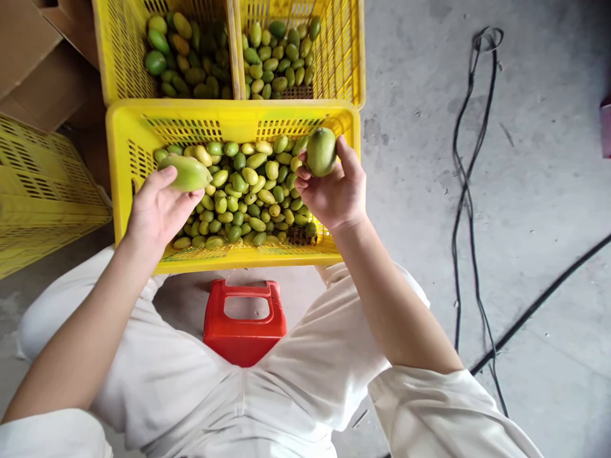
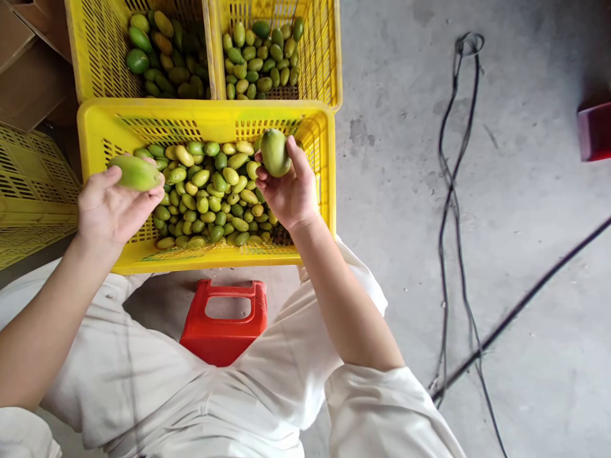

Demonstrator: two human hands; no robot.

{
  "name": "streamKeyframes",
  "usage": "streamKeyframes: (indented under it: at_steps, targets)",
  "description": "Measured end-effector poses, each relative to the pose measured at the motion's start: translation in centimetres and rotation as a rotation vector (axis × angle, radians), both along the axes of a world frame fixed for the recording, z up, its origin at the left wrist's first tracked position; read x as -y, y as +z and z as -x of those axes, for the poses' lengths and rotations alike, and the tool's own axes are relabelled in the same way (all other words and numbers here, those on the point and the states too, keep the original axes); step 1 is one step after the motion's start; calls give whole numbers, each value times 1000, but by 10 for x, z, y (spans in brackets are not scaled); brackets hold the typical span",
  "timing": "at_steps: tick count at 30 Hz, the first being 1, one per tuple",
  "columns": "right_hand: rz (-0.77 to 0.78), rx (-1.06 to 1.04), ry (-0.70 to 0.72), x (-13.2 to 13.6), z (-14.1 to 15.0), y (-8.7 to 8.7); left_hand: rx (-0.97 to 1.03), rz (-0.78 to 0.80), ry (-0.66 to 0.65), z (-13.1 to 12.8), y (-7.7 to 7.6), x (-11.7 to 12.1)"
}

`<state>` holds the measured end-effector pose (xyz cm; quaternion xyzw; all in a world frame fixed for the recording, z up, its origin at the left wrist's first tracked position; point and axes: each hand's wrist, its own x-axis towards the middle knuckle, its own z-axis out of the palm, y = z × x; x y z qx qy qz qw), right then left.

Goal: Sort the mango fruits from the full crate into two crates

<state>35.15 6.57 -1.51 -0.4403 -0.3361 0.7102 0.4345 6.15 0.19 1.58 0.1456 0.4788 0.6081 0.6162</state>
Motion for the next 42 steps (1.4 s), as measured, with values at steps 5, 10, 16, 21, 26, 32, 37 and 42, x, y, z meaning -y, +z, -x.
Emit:
streamKeyframes:
  at_steps: [5,10,16,21,26,32,37,42]
  targets:
    - [24,-18,-18,2,1,1,-41,-26,-26,-6,8,4]
    - [28,-37,-6,2,0,1,-59,-51,-88,-2,9,5]
    - [67,-27,-29,2,2,1,-61,-11,-101,1,2,3]
    - [70,-136,-111,0,5,-6,-118,-13,-61,5,-6,1]
    - [95,-156,-99,2,10,-1,-123,-33,-14,5,-9,-1]
    - [126,-172,-137,4,14,8,-128,27,26,7,-6,-2]
    - [169,-43,-90,3,9,7,-153,14,-23,14,-7,-3]
    - [122,-113,-103,7,11,3,-165,21,-36,18,-15,-6]
